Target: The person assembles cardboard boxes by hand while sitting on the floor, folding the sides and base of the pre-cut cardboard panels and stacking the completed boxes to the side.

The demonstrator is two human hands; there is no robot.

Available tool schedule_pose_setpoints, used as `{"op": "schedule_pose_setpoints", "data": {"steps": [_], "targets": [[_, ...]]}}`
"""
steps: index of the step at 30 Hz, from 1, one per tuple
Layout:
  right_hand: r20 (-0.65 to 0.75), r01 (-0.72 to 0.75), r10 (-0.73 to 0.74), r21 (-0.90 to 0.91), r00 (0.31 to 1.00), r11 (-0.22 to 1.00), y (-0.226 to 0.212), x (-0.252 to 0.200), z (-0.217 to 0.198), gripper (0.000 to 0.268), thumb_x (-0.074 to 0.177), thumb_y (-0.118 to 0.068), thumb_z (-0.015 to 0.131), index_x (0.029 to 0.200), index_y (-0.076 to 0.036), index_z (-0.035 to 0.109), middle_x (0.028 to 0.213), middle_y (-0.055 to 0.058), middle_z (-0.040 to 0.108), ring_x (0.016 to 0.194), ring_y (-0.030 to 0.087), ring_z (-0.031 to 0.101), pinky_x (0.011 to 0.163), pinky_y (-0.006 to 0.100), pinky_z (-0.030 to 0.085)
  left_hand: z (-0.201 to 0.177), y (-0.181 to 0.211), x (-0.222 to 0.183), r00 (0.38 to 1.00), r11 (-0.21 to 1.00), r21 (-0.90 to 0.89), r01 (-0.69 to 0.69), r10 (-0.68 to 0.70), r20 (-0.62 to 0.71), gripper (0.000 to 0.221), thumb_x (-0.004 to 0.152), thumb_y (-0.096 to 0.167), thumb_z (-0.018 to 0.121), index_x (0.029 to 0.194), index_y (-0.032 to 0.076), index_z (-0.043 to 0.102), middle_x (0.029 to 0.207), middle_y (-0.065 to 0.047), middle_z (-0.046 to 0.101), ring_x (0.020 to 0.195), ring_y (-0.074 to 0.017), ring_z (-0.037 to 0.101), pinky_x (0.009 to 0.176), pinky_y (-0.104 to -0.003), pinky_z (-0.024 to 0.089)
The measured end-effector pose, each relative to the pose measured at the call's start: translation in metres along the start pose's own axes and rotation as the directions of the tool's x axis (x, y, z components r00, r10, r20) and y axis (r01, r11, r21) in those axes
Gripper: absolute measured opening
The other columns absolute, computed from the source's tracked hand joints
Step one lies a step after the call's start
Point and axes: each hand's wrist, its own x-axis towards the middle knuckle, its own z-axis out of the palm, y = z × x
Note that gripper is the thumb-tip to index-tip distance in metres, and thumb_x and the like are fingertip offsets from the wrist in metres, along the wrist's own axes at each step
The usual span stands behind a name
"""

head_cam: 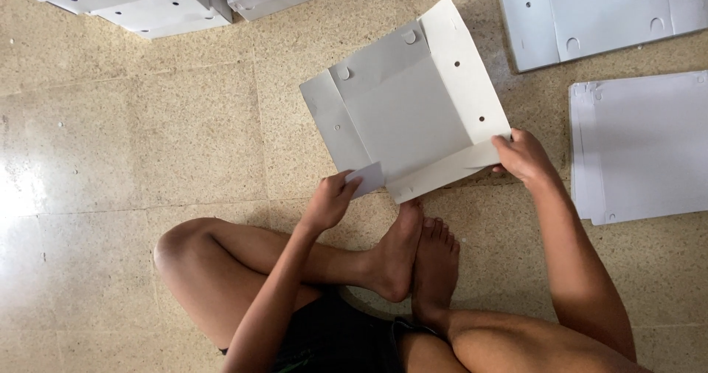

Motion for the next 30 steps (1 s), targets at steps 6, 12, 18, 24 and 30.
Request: {"op": "schedule_pose_setpoints", "data": {"steps": [6,12,18,24,30], "targets": [[0.125,0.156,-0.154,0.0,0.98,0.988,-0.074,-0.054,0.026,0.063,0.107,-0.041,0.027,0.151,0.002,0.042,0.124,0.039,0.057,0.097,0.046,0.067,0.083,0.059,0.053,0.03,0.05,0.026,0.987,0.891,0.447,-0.081,0.133,-0.087,0.034,0.102,0.042,0.053,0.124,0.023,0.07,0.073,-0.014,0.073,0.069,-0.0378,0.072,0.064,-0.053,0.058],[-0.052,0.367,-0.365,0.027,0.93,0.93,-0.044,-0.044,0.044,0.046,0.111,-0.029,0.048,0.144,0.002,0.054,0.103,0.025,0.069,0.068,0.022,0.062,0.056,0.039,0.047,0.066,0.065,0.054,0.974,0.734,0.66,-0.16,0.228,-0.018,0.022,0.1,0.029,0.061,0.115,0.018,0.073,0.079,-0.008,0.076,0.068,-0.0269,0.076,0.064,-0.04,0.061],[-0.125,0.31,-0.302,0.055,0.945,0.949,-0.02,-0.023,0.053,0.042,0.104,-0.037,0.064,0.139,-0.014,0.064,0.112,0.022,0.068,0.083,0.023,0.062,0.069,0.039,0.052,0.048,0.093,0.011,0.976,0.813,0.547,-0.202,0.117,0.186,0.057,0.095,0.044,0.057,0.134,0.003,0.061,0.115,-0.019,0.073,0.097,-0.0406,0.073,0.083,-0.052,0.058],[-0.236,0.413,-0.399,0.013,0.886,0.911,-0.033,-0.035,0.065,0.045,0.099,-0.029,0.069,0.138,-0.006,0.065,0.107,0.023,0.059,0.084,0.026,0.061,0.072,0.042,0.052,0.047,0.09,0.025,0.989,0.871,0.47,-0.143,0.139,0.042,0.04,0.098,0.04,0.059,0.122,0.009,0.068,0.094,-0.014,0.077,0.086,-0.035,0.076,0.073,-0.049,0.06],[-0.075,0.487,-0.484,0.019,0.872,0.873,-0.026,-0.025,0.079,0.055,0.106,-0.031,0.06,0.143,0.008,0.048,0.13,0.035,0.045,0.123,0.056,0.05,0.084,0.051,0.058,0.075,0.078,0.074,0.966,0.861,0.507,0.033,0.103,-0.238,0.06,0.094,0.067,0.045,0.098,0.013,0.071,0.083,-0.014,0.074,0.076,-0.0386,0.075,0.067,-0.053,0.059]]}}
